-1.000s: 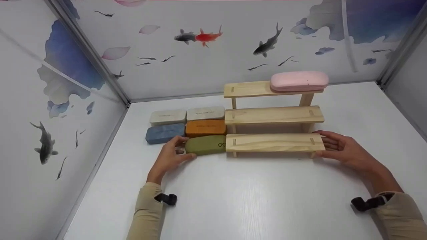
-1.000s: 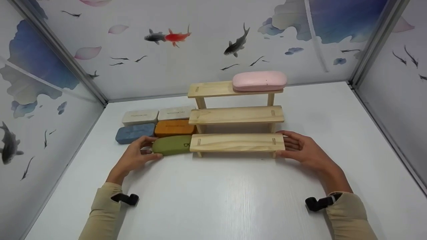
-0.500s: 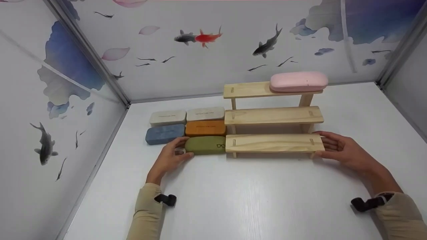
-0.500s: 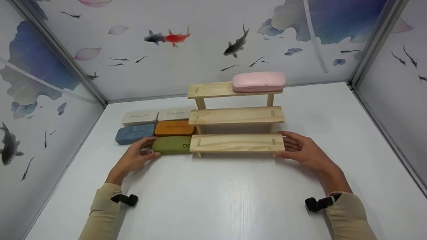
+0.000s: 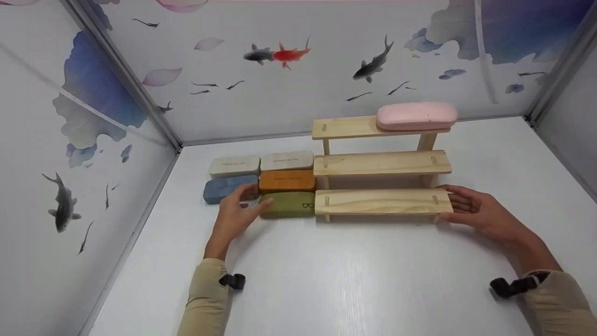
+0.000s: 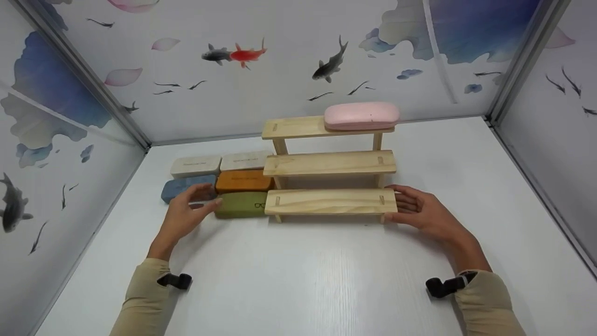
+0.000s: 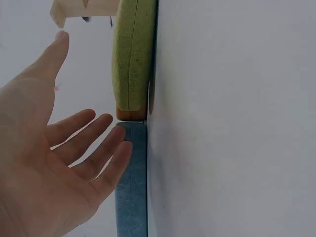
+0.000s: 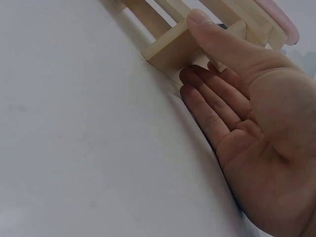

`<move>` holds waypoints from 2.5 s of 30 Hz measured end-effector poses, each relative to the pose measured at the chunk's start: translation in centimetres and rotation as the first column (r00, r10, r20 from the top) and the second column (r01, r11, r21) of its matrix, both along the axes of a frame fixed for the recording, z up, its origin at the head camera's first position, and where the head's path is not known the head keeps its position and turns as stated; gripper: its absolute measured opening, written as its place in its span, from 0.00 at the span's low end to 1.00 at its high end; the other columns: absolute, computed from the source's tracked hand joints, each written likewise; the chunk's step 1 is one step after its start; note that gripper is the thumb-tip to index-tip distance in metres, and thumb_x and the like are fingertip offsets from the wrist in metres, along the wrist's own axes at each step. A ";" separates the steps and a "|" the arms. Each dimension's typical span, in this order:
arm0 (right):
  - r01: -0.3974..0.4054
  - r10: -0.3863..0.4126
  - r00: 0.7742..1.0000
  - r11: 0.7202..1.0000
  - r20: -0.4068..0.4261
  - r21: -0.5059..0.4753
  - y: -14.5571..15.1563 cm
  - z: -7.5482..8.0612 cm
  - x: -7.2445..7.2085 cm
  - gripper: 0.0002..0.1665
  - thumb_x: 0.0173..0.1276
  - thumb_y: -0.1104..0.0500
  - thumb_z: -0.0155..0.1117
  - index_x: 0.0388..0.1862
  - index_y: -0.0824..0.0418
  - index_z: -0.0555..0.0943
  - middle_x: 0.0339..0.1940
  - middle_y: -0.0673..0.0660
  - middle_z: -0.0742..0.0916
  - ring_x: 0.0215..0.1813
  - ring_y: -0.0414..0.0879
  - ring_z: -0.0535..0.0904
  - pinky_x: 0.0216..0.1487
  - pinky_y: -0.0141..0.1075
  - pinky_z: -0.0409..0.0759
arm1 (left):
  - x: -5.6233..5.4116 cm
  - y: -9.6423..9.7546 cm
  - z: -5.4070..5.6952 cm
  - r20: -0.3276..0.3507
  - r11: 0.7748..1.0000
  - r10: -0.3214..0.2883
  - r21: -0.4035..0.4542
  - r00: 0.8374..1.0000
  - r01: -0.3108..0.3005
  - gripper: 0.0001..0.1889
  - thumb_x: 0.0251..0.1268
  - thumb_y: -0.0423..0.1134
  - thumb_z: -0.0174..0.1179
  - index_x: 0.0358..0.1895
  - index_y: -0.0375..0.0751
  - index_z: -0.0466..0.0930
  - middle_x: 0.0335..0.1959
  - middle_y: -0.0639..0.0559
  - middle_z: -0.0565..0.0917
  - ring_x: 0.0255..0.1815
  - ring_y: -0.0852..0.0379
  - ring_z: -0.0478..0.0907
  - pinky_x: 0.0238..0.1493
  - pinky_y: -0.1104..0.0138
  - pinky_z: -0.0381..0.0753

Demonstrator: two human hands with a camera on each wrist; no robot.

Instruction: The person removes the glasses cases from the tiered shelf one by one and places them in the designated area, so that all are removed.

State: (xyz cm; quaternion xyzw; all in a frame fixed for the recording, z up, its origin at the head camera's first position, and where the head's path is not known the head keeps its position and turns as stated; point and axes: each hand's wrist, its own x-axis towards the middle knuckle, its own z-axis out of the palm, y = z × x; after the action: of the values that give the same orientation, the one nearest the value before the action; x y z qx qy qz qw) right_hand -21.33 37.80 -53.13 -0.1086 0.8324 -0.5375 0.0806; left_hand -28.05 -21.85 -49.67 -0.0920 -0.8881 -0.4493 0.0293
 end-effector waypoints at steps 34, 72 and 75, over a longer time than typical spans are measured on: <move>0.005 -0.003 0.999 0.999 0.039 -0.036 0.3 -0.1 -0.2 0.48 0.77 0.55 0.74 0.87 0.62 0.62 0.78 0.61 0.78 0.66 0.25 0.81 0.61 0.25 0.85 | -0.7 12.8 6.4 -0.316 0.953 -0.238 0.107 0.918 0.284 0.22 0.78 0.49 0.69 0.69 0.48 0.82 0.67 0.47 0.86 0.70 0.54 0.83 0.74 0.55 0.82; -0.026 0.027 0.999 0.998 0.018 -0.064 0.4 -0.1 -0.2 0.46 0.78 0.58 0.73 0.87 0.64 0.62 0.78 0.63 0.78 0.68 0.28 0.81 0.62 0.27 0.85 | -7.2 24.5 10.8 -0.264 0.925 -0.355 0.044 0.897 0.379 0.28 0.78 0.45 0.69 0.76 0.43 0.76 0.73 0.48 0.82 0.77 0.57 0.76 0.77 0.69 0.77; -0.023 0.024 1.000 0.998 0.016 -0.056 0.5 -0.1 -0.2 0.46 0.77 0.57 0.73 0.87 0.63 0.62 0.79 0.64 0.78 0.68 0.27 0.81 0.62 0.26 0.85 | -7.4 25.0 10.8 -0.256 0.927 -0.349 0.045 0.902 0.372 0.28 0.78 0.44 0.69 0.76 0.42 0.76 0.74 0.47 0.81 0.76 0.57 0.76 0.77 0.72 0.75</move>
State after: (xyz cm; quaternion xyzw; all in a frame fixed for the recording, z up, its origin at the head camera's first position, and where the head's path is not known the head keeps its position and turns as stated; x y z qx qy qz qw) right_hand -21.56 38.28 -53.27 -0.1162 0.8149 -0.5605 0.0908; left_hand -35.50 3.17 -38.88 -0.3076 -0.8236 -0.4730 0.0584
